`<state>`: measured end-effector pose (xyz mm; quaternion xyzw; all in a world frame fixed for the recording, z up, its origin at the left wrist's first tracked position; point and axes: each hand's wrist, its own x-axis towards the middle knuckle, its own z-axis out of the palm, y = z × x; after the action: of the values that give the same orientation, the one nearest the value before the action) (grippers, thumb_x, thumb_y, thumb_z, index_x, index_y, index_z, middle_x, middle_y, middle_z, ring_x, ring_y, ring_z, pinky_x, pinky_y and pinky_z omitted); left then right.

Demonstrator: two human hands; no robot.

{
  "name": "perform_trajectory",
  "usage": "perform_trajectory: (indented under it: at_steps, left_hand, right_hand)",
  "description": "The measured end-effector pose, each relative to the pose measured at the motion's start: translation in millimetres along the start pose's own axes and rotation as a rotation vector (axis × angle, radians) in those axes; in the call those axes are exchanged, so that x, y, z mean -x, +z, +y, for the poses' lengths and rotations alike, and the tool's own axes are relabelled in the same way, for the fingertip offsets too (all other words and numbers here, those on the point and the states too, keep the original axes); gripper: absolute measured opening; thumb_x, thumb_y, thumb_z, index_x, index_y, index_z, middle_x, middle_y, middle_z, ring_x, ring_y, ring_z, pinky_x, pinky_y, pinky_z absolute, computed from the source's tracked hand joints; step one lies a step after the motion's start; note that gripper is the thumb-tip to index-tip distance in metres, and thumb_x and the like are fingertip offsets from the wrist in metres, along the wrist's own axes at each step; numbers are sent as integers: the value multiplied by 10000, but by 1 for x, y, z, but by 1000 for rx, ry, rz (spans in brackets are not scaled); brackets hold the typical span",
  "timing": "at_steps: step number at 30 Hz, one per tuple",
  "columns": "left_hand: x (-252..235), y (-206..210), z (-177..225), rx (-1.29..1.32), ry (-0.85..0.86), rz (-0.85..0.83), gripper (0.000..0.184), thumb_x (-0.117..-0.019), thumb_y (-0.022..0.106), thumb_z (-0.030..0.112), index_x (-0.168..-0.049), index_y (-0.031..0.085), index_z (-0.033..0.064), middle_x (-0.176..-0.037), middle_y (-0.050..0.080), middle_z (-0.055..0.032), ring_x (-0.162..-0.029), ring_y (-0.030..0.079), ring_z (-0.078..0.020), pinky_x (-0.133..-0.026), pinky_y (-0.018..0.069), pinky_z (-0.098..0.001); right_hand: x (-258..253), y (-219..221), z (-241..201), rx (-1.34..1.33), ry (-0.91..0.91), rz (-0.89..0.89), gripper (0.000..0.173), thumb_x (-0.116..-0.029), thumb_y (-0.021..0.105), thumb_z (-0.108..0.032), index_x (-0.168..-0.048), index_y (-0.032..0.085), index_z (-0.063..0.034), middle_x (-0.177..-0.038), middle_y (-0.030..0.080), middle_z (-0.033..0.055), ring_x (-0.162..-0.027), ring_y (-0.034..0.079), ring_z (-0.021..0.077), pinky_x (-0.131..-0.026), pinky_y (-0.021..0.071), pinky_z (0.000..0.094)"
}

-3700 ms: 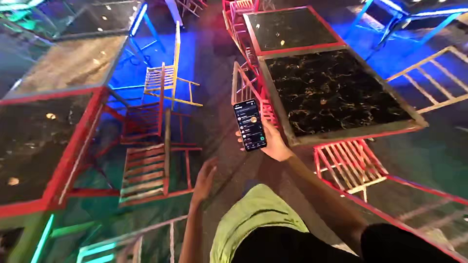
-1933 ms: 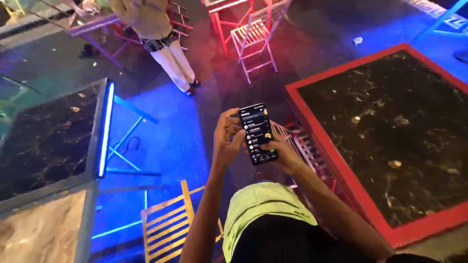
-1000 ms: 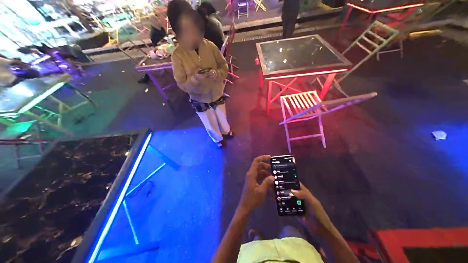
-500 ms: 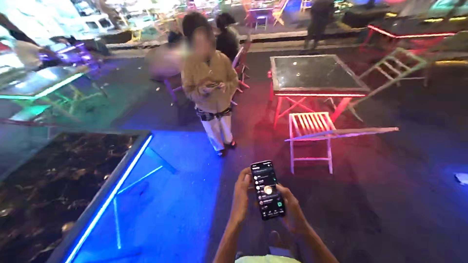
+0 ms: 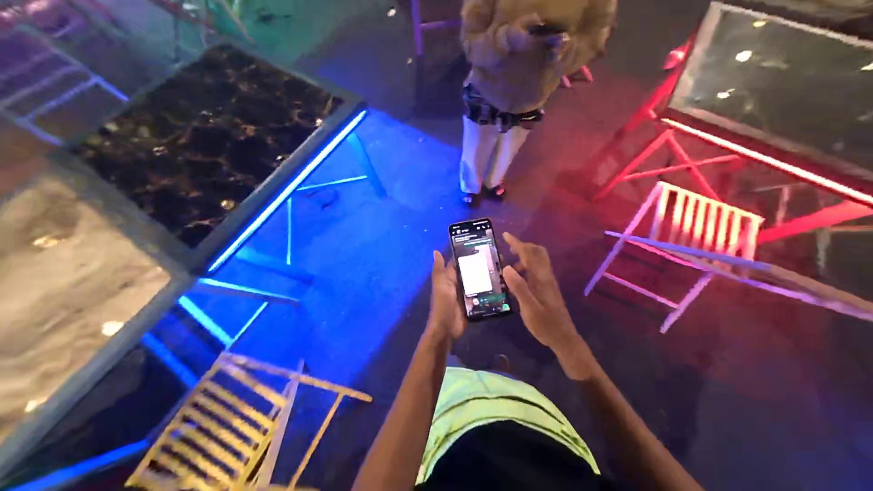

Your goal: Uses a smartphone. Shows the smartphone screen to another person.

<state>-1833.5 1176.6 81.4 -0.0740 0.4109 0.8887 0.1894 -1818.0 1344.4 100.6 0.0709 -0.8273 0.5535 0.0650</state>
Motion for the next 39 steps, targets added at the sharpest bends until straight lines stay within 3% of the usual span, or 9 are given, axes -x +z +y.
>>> perform_trajectory:
  at_steps: [2, 5, 15, 20, 23, 27, 32, 35, 39]
  left_hand:
    - [-1, -14, 12, -25, 45, 65, 860, -1014, -3, 667, -1522, 392, 97, -1269, 678, -127, -1118, 686, -217, -909, 603, -415]
    - [-5, -30, 24, -84, 104, 124, 853, -1016, -4, 654, -1554, 346, 92, -1321, 649, -116, -1156, 662, -193, -947, 582, -406]
    - [-23, -52, 48, -105, 267, 203, 867, -1015, 24, 673, -1537, 339, 56, -1313, 649, -111, -1157, 662, -192, -948, 586, -393]
    - [-46, -47, 57, -66, 281, 245, 906, -990, -12, 702, -1566, 308, 82, -1352, 629, -128, -1195, 645, -212, -972, 573, -415]
    - [-60, -43, 63, -57, 303, 262, 884, -1001, -23, 674, -1561, 324, 84, -1352, 628, -128, -1207, 638, -209, -989, 562, -415]
    - [-71, -40, 62, -56, 314, 308, 848, -1015, 44, 673, -1548, 333, 80, -1326, 640, -100, -1173, 650, -175, -964, 573, -381]
    - [-72, -37, 65, -145, 340, 424, 809, -1033, 105, 654, -1562, 334, 86, -1383, 604, -76, -1217, 611, -126, -1002, 539, -337]
    - [-70, -46, 66, -127, 338, 418, 833, -1021, 44, 651, -1568, 289, 72, -1353, 626, -83, -1176, 644, -140, -962, 569, -346]
    - [-64, -43, 41, -93, 409, 377, 753, -1070, 111, 587, -1512, 399, 50, -1289, 654, -97, -1137, 647, -144, -976, 560, -377]
  right_hand:
    - [-21, 12, 0, 15, -90, -62, 617, -1009, 513, -520, -1553, 448, -234, -1580, 379, 117, -1409, 426, 299, -1031, 515, 501]
    - [-50, 35, -4, -32, -149, -212, 618, -1004, 521, -503, -1568, 421, -273, -1657, 257, 86, -1466, 376, 291, -1041, 537, 498]
    - [-111, 73, 6, -75, -326, -362, 618, -1005, 519, -506, -1542, 464, -207, -1639, 298, 119, -1358, 498, 262, -982, 564, 463]
    - [-144, 70, 18, -123, -376, -428, 703, -1010, 524, -441, -1610, 302, -151, -1672, 268, 83, -1426, 453, 238, -1015, 556, 453]
    - [-162, 69, 23, -122, -392, -441, 665, -1007, 532, -438, -1582, 371, -147, -1674, 257, 105, -1409, 477, 252, -992, 576, 450]
    - [-174, 77, 18, -31, -393, -441, 620, -977, 536, -534, -1548, 453, -307, -1665, 219, 110, -1434, 389, 300, -1050, 496, 535]
    - [-172, 93, 5, 91, -323, -472, 598, -963, 448, -686, -1532, 393, -513, -1688, 120, 119, -1467, 287, 363, -1059, 388, 661]
    - [-176, 94, 5, -7, -314, -523, 594, -996, 406, -643, -1553, 403, -437, -1673, 169, 120, -1464, 309, 354, -1089, 412, 619]
    - [-169, 71, 23, -149, -354, -494, 736, -1001, 442, -607, -1549, 437, -116, -1620, 344, 165, -1451, 406, 306, -1122, 471, 489]
